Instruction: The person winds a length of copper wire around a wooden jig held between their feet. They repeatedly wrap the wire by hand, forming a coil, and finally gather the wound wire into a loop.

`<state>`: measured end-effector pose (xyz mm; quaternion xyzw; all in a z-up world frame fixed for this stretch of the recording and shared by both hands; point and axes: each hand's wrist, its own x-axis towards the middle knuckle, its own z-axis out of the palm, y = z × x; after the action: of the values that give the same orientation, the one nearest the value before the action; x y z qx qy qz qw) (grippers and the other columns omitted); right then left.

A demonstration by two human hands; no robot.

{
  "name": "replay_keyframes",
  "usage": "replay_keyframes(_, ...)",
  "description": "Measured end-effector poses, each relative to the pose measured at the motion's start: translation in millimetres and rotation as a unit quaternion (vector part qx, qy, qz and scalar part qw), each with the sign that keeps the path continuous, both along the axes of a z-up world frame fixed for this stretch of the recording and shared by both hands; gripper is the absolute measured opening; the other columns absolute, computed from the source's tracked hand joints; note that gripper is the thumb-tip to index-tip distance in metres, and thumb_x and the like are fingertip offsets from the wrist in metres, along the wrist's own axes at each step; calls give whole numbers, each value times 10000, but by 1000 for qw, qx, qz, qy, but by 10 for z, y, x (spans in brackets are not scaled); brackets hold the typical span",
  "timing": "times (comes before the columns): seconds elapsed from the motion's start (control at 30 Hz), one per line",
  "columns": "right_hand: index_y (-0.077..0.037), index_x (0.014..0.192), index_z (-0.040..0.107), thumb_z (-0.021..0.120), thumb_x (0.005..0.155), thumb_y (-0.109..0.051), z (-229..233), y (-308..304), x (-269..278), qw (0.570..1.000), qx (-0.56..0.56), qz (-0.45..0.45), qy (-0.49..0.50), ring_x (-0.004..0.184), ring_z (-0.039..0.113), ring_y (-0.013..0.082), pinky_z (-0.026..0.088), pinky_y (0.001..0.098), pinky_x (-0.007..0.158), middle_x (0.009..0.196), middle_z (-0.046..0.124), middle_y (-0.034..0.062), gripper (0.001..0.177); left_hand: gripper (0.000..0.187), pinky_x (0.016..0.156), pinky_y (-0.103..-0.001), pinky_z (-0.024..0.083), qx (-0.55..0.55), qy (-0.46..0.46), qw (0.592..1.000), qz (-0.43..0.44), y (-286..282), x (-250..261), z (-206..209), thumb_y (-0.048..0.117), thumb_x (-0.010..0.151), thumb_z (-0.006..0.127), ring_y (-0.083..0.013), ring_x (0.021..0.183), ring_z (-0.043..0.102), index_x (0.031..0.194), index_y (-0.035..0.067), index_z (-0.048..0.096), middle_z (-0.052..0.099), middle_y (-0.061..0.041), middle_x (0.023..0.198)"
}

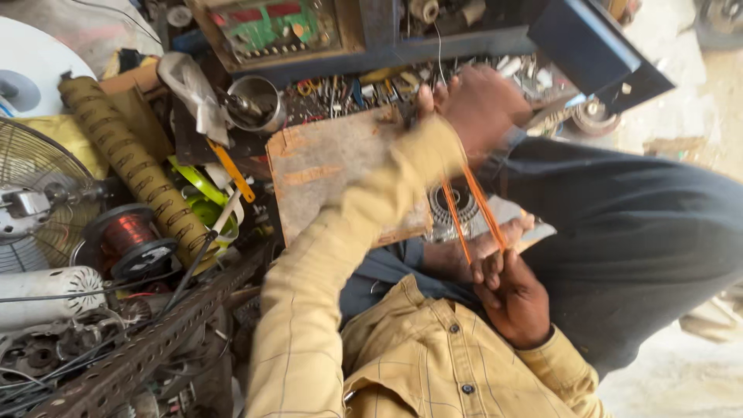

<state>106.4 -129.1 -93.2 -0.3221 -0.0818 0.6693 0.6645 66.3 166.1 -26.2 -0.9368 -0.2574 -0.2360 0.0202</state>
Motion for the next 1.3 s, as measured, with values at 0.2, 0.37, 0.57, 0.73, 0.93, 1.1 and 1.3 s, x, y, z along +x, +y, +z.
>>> replay_keyframes(0.2, -87, 888, 512, 435, 1106, -358, -28, 32, 27, 999, -39, -2, 18, 839, 496, 184, 335, 221, 489, 751, 473, 28, 356, 174, 760, -524, 558, -105, -72, 970, 208, 1374, -587, -1244, 217, 649, 823, -373, 876, 710, 771, 119, 748, 721, -142, 875)
replay_keyframes(0.37, -63, 925, 516, 443, 1146, -358, -125, -61, 45, 999, -12, -7, 46, 872, 495, 193, 360, 237, 547, 790, 491, 47, 375, 180, 720, -498, 538, -232, 169, 939, 188, 500, -823, -1545, 227, 795, 726, -350, 868, 710, 919, 100, 755, 718, -146, 903)
replay_keyframes(0.57, -86, 962, 527, 453, 1118, -365, -4, -20, 16, 998, -59, -9, -2, 824, 488, 180, 474, 280, 740, 847, 532, 53, 328, 225, 669, -474, 519, -252, 241, 931, -104, -2239, -852, -461, 308, 713, 720, -333, 848, 692, 845, 135, 778, 702, -118, 849)
replay_keyframes(0.73, -68, 976, 545, 422, 1127, -356, 112, -83, -71, 1000, -20, 3, 11, 831, 495, 172, 422, 249, 640, 841, 543, 74, 348, 277, 677, -488, 522, -110, 188, 941, -260, -1912, -473, 212, 347, 665, 740, -375, 887, 652, 838, 134, 777, 662, -153, 878)
replay_keyframes(0.93, -54, 954, 543, 421, 1158, -338, -33, -28, -19, 999, 4, 8, 43, 794, 483, 167, 365, 227, 543, 817, 523, 72, 369, 179, 658, -488, 543, -87, -36, 995, 30, 754, -322, -544, 290, 663, 805, -322, 729, 698, 817, 199, 805, 719, -89, 764)
replay_keyframes(1.1, -70, 920, 538, 433, 1138, -336, 31, -7, -23, 999, -15, 9, 42, 832, 498, 170, 363, 223, 538, 792, 517, 62, 360, 213, 756, -420, 586, -336, -38, 925, 175, 1076, -569, -1009, 319, 817, 788, -264, 738, 758, 784, 111, 758, 748, -77, 777)
replay_keyframes(1.3, -73, 899, 541, 451, 1128, -344, 39, 2, -15, 999, -25, -3, 35, 867, 520, 182, 364, 221, 536, 760, 504, 36, 366, 249, 797, -474, 560, -260, -32, 948, 180, 1342, -467, -1225, 318, 748, 841, -359, 881, 698, 867, 112, 768, 719, -161, 949)
